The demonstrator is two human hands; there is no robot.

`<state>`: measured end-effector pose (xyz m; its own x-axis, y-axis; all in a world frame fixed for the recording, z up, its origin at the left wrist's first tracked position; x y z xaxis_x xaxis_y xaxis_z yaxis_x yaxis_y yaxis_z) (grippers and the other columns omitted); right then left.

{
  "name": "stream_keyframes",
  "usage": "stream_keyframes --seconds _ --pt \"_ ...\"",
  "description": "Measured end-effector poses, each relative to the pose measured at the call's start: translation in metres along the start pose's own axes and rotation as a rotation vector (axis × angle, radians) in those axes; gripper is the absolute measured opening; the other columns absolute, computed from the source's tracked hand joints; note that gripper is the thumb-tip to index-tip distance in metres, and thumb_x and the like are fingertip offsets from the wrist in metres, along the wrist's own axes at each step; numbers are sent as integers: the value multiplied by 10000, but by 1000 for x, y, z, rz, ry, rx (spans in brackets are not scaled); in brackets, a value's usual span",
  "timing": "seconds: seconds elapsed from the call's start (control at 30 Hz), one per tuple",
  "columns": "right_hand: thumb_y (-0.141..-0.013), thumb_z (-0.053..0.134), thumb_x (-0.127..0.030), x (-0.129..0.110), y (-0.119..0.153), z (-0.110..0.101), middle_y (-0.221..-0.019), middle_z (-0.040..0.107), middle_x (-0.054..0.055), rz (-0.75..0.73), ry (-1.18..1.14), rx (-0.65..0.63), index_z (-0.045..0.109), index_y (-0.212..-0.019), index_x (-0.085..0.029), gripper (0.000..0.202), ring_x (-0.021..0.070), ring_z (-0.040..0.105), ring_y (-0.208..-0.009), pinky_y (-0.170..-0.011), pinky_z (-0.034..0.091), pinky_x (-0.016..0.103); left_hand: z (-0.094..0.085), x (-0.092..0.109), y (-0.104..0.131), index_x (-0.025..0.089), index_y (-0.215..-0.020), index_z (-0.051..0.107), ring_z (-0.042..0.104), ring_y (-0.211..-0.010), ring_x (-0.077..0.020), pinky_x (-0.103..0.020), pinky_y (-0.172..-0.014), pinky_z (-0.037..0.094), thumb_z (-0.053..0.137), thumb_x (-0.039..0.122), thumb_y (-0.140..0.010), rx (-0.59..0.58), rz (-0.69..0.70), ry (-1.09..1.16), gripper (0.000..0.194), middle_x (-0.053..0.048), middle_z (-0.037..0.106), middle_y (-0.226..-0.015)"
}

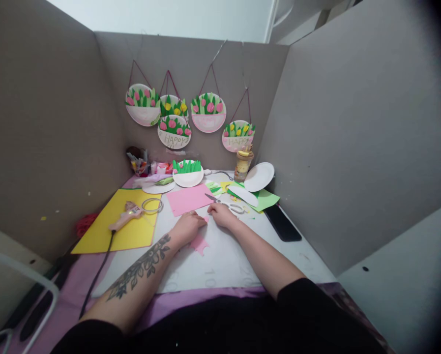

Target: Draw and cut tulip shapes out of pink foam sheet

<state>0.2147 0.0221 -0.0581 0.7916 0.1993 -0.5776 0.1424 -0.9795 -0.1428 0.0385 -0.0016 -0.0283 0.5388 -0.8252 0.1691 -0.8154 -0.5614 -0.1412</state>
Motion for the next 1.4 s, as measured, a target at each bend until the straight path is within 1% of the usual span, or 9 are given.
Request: stream_keyframes --seconds 0.07,0.17,0.23,0.4,0.53,0.63,0.83,1.1,1.4 --pt "-766 452 -43 5 1 -1 -924 677 54 -71 -38 8 680 -857 -164 274 153 584 -889 -811 410 240 1 -1 0 192 -802 658 530 -799 -195 -318 -826 372 456 138 -796 -1 1 0 209 -64 670 -829" --pt "-765 471 -44 8 4 0 -929 659 59 -191 -12 -29 710 -875 -178 295 157 577 -888 -824 413 252 2 -2 0 196 -836 655 538 -821 -193 -318 -841 371 456 127 -794 16 11 16 214 -60 676 -890" --pt "-762 494 -56 9 6 0 -931 650 61 -216 18 -54 727 -872 -188 290 160 577 -875 -829 413 259 2 -2 0 197 -833 653 545 -834 -189 -315 -854 369 451 118 -792 12 16 34 221 -59 674 -890" --pt "-752 519 -64 11 5 0 -920 654 54 -210 15 -75 742 -838 -186 268 152 583 -850 -820 416 243 0 -1 0 196 -780 642 547 -803 -184 -310 -854 367 444 114 -785 -14 -10 43 214 -53 655 -792" --pt "-774 491 -79 10 5 1 -923 647 57 -228 6 -46 733 -907 -190 298 156 580 -865 -828 413 246 -2 2 1 194 -784 634 533 -775 -183 -307 -825 366 441 118 -797 8 -2 26 208 -52 660 -817" --pt "-773 473 -72 10 4 2 -939 639 58 -220 30 -62 729 -950 -209 340 161 573 -884 -839 407 253 -1 2 2 194 -781 636 531 -781 -184 -309 -822 366 445 119 -800 10 3 27 206 -53 662 -823" --pt "-808 514 -150 10 3 1 -962 633 61 -208 21 -83 738 -939 -216 268 170 570 -889 -848 406 261 -1 1 2 196 -830 659 528 -800 -186 -322 -830 370 427 115 -793 4 -13 35 248 -56 665 -865" --pt "-801 502 -134 12 2 2 -954 627 62 -215 21 -88 737 -939 -205 282 166 571 -882 -841 404 253 -3 4 1 196 -794 658 514 -747 -182 -316 -793 362 429 129 -795 18 10 5 239 -50 660 -806" --pt "-774 506 -96 -2 5 -6 -934 607 75 -289 188 -162 697 -915 -190 255 181 550 -890 -782 382 252 2 3 1 192 -812 664 517 -787 -195 -310 -806 362 438 145 -832 23 4 -12 232 -59 659 -803"
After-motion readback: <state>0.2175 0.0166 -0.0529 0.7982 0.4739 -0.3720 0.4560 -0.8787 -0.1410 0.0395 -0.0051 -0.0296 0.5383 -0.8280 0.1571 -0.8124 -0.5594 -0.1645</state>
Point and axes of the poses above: each hand's wrist, its own y-axis away from the middle knuckle, its own z-axis out of the palm, x = y × z, the point moved 1 cm from there along -y, towards the middle knuckle
